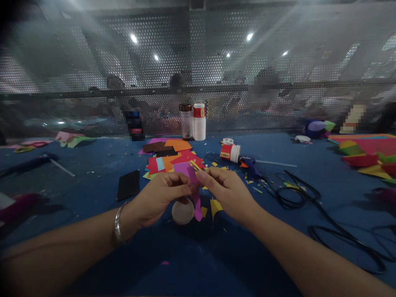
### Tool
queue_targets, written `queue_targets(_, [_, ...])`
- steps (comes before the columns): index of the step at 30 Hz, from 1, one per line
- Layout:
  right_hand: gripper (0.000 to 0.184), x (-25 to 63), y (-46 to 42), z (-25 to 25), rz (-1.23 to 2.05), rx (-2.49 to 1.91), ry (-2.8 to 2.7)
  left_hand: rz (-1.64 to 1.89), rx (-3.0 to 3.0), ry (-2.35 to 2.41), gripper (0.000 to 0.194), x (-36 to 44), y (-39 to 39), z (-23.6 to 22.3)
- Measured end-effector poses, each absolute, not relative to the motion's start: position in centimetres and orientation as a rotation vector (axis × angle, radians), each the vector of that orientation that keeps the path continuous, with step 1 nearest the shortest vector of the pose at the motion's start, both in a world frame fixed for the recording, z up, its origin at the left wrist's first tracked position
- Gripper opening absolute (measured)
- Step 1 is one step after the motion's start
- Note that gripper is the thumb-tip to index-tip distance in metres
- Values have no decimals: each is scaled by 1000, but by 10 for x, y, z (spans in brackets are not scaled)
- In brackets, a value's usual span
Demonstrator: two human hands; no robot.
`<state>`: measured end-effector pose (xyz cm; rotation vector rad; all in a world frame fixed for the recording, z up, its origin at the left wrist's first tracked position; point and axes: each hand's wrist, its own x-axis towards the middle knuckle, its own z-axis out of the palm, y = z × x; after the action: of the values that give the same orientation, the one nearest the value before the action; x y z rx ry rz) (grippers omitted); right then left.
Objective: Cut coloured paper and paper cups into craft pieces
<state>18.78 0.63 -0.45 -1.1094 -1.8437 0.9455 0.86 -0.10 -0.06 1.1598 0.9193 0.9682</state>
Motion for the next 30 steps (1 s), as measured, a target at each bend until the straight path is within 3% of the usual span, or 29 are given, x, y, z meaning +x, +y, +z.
queue_targets(8, [52, 188, 5, -3, 929, -1090, -1882, 923, 1235, 941, 5, 10, -3, 1])
queue_targets(19, [54, 186, 2, 0, 875, -1082, -1967, 883, 1139, 861, 20, 13, -6, -1])
queue_targets(30, [55, 187, 4, -4, 962, -1125, -1854, 895, 1229, 872, 14, 10, -5, -1])
